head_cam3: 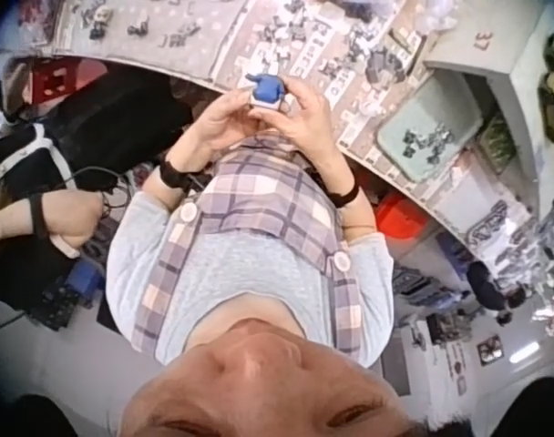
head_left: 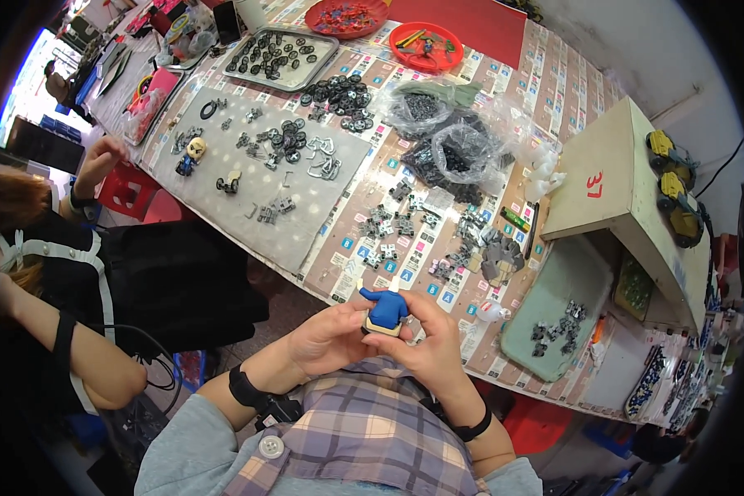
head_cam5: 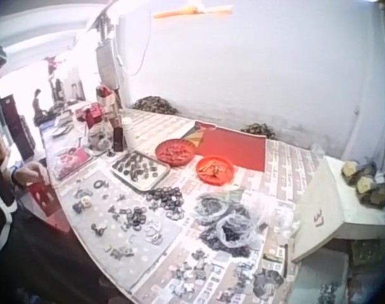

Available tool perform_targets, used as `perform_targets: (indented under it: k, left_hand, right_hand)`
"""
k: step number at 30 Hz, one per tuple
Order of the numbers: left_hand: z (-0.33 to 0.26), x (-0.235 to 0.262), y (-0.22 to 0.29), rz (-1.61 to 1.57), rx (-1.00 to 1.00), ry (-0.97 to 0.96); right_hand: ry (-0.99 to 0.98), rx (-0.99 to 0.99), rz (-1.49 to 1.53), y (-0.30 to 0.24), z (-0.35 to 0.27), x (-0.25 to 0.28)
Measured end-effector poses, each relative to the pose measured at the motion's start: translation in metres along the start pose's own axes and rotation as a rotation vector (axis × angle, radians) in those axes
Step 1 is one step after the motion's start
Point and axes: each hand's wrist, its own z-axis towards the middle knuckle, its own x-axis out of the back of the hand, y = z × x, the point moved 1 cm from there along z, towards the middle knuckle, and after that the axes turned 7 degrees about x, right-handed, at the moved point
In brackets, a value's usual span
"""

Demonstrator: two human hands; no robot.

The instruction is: Assembling small plastic components to build a figurine.

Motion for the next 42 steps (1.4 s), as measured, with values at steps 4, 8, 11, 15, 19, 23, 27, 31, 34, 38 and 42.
perform_targets:
  k: [4, 8, 11, 15, 19, 23, 27, 31, 34, 38, 42]
  left_hand:
    - [-0.001, -0.005, 0.001, 0.065, 0.022, -0.014]
    - [0.000, -0.005, 0.002, 0.103, 0.033, -0.013]
    - [0.000, -0.007, 0.002, 0.094, 0.022, -0.017]
    - [0.000, -0.006, 0.000, 0.097, 0.028, 0.007]
    - [0.000, -0.003, -0.003, 0.050, 0.030, 0.000]
    - [0.000, -0.002, -0.002, -0.051, 0.014, -0.043]
    - [0.000, -0.004, -0.001, -0.050, -0.005, -0.077]
    - [-0.001, 0.002, -0.002, -0.071, -0.024, -0.094]
    - [-0.002, 0.014, -0.005, -0.106, -0.062, -0.173]
    - [-0.002, 0.009, -0.004, -0.142, -0.070, -0.146]
    - [-0.003, 0.007, -0.004, -0.164, -0.083, -0.078]
  right_hand:
    - [0.046, 0.050, -0.068, -0.008, -0.001, 0.001]
    - [0.055, 0.084, -0.088, -0.009, 0.000, 0.002]
    - [0.060, 0.087, -0.093, -0.010, -0.001, 0.003]
    - [0.068, 0.101, -0.154, -0.009, -0.002, 0.003]
    - [0.107, 0.127, -0.263, -0.005, -0.005, 0.001]
    - [0.170, 0.087, -0.229, -0.007, -0.005, -0.001]
    - [0.192, 0.094, -0.216, -0.011, -0.003, -0.001]
    - [0.190, 0.106, -0.212, -0.019, -0.002, -0.005]
    - [0.177, 0.177, -0.240, -0.023, 0.000, -0.007]
    - [0.173, 0.254, -0.278, -0.023, 0.002, -0.009]
    - [0.174, 0.328, -0.313, -0.024, 0.000, -0.012]
